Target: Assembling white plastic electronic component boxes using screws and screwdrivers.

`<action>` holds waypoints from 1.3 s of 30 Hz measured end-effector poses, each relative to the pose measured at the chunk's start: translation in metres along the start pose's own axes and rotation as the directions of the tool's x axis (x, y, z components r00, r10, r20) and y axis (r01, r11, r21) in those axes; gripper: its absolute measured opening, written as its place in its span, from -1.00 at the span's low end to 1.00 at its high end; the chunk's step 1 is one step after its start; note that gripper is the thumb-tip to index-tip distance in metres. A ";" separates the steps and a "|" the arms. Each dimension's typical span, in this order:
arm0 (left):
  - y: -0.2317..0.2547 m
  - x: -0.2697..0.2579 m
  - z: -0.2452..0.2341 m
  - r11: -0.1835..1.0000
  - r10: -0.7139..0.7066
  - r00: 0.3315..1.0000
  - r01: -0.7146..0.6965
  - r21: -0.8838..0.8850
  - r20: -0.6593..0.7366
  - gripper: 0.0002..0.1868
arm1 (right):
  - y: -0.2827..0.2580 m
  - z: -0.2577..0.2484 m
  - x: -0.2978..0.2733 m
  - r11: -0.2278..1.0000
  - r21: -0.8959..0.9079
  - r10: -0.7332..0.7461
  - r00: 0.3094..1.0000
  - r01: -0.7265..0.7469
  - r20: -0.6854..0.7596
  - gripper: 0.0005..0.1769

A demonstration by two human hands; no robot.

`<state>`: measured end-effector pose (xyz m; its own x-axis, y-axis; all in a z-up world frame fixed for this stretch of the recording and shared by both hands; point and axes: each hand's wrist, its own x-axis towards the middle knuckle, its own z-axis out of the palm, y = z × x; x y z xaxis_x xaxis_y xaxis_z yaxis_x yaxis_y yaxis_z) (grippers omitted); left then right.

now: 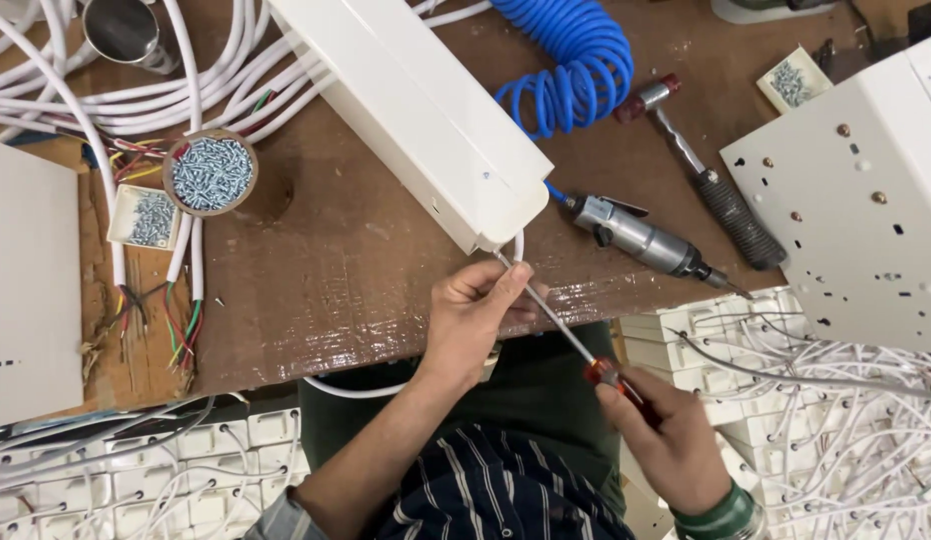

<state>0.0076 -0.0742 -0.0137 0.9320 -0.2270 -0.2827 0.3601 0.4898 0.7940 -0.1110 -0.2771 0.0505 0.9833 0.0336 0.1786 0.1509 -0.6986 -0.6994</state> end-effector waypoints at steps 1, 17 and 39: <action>0.004 0.000 -0.001 1.000 -0.005 1.000 0.004 0.021 0.011 -0.77 | 0.013 0.001 -0.003 0.769 0.442 0.371 0.886 -0.462 0.280 -0.55; 0.017 -0.002 -0.001 0.997 -0.009 1.000 0.008 0.077 0.013 -0.76 | 0.053 0.008 -0.006 -0.028 0.617 0.396 0.558 -0.787 0.730 -0.45; 0.228 0.054 -0.022 0.050 0.679 0.669 -0.453 0.890 0.302 -0.80 | -0.008 0.016 0.005 0.939 -0.262 0.210 0.975 -0.223 -0.077 -0.57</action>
<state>0.1406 0.0441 0.1404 0.8552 -0.0733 0.5130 -0.4414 -0.6216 0.6471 -0.1057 -0.2597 0.0461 0.9824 -0.1686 0.0806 -0.1038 -0.8510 -0.5148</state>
